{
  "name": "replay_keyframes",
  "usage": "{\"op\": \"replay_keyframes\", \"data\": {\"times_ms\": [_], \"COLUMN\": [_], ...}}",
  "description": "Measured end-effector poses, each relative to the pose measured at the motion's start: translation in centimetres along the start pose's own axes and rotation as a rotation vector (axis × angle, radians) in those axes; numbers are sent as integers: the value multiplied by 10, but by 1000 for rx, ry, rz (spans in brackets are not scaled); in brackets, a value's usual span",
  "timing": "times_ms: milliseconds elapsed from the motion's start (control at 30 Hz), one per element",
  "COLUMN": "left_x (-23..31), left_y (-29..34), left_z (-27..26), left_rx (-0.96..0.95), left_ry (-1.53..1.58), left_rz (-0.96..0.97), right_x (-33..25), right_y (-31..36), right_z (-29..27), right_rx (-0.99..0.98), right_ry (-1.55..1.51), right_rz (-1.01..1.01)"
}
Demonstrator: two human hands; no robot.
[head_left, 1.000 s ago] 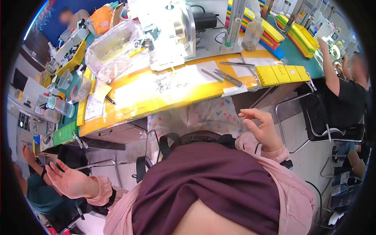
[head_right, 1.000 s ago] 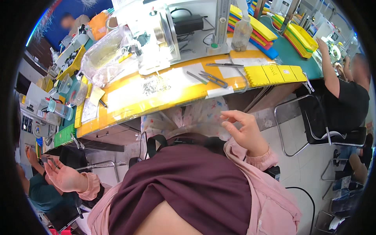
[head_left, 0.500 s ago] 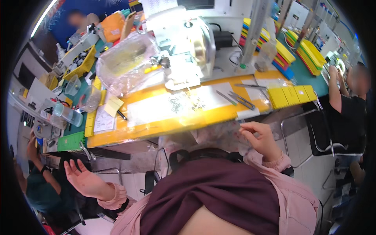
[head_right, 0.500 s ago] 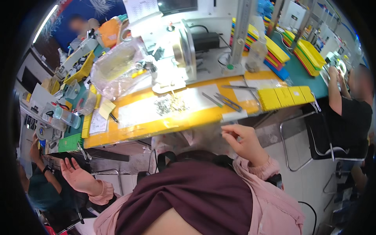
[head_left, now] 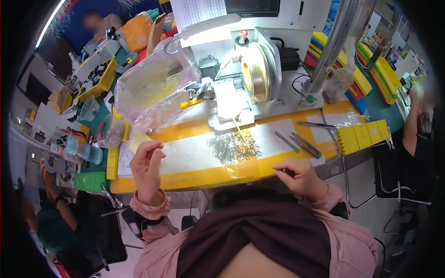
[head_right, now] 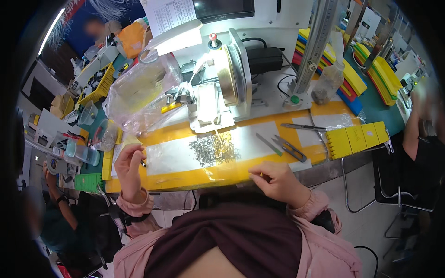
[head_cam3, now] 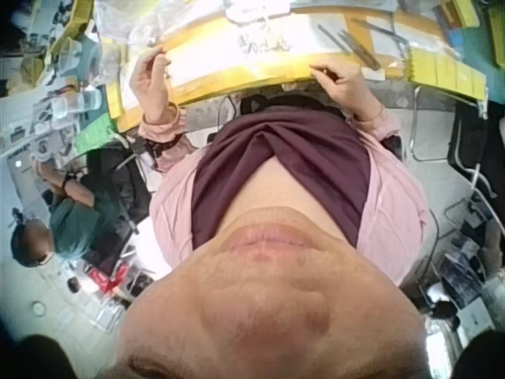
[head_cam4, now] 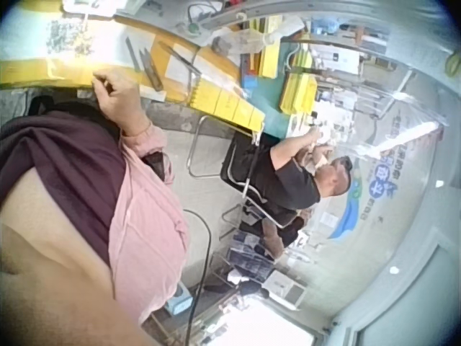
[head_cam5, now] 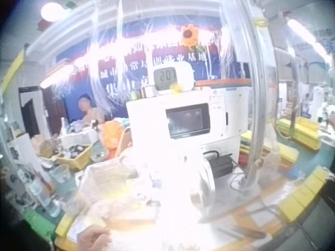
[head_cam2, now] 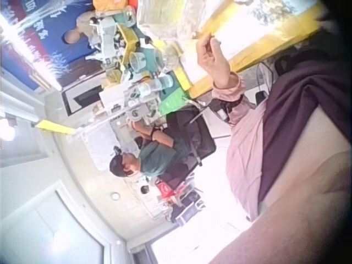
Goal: Assembling small metal components using glue and precision tools at a workbench.
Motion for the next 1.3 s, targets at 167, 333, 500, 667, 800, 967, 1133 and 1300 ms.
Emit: {"op": "replay_keyframes", "data": {"times_ms": [167,333,500,667,800,967,1133,1300], "left_x": [7,-3,-33,-41,-43,-42,-43,-47], "left_y": [-29,-48,-55,-58,-57,-54,-52,-50], "left_z": [37,55,41,36,33,45,45,48], "left_rx": [-134,-31,154,287,304,310,307,254], "left_ry": [-157,-243,87,173,154,114,39,69], "left_rz": [90,242,314,366,352,341,362,324], "right_x": [-4,8,13,25,23,25,25,24], "right_y": [-19,-21,-36,-46,-57,-67,-70,-72], "right_z": [1,9,10,14,20,26,34,37], "right_rx": [-93,-68,37,-42,-61,-81,-110,-128], "right_ry": [-106,-73,40,172,170,212,284,447], "right_rz": [39,2,198,149,159,120,128,79]}}
Point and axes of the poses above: each hand's wrist, its own y-axis away from the middle knuckle, its own z-axis out of the palm, x = y × z, the point moved 3 cm from there along -y, towards the middle knuckle, and after that the axes turned 1 degree about x, right-handed, at the moved point
